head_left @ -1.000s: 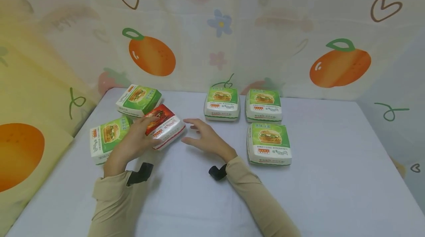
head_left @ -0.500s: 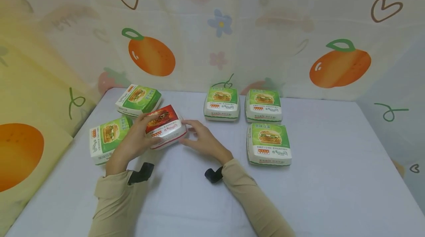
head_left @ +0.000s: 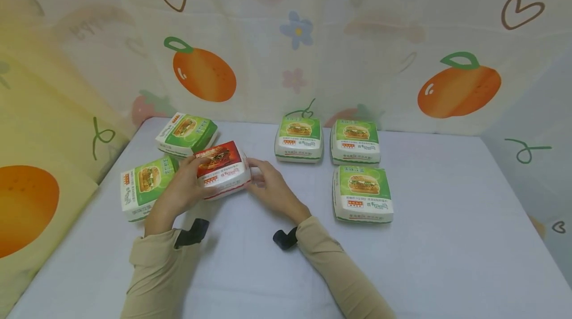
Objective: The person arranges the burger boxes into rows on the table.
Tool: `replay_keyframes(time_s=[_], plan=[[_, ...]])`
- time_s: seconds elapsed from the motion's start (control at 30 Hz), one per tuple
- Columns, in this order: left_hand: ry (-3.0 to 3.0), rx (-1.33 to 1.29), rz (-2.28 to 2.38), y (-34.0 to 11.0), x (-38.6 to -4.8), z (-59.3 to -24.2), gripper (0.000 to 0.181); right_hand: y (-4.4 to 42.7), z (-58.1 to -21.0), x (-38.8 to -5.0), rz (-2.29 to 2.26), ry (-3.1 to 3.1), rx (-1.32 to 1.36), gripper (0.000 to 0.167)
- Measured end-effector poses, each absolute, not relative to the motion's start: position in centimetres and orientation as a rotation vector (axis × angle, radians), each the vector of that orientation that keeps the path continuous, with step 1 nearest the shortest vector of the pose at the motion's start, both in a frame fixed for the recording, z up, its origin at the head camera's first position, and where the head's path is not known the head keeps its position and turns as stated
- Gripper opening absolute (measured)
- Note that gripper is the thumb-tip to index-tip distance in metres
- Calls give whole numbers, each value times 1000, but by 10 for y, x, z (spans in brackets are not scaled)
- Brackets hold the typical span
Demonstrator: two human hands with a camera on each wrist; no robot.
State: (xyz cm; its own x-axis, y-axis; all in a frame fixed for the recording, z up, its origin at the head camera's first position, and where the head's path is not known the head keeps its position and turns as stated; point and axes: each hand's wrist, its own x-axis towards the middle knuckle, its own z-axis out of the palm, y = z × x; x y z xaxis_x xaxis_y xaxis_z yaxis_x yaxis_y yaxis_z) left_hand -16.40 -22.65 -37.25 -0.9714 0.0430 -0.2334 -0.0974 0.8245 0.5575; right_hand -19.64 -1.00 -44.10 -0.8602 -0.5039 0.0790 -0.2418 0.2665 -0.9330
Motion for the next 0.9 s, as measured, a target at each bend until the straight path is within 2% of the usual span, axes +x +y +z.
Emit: replay_keyframes(time_s=[0.3, 0.9], plan=[[2780, -27, 878, -223, -166, -376, 88, -9, -447, -199, -1671, 2330, -634, 51], [2864, -28, 1021, -219, -172, -394, 74, 0, -444, -203, -1691, 2376, -538, 51]])
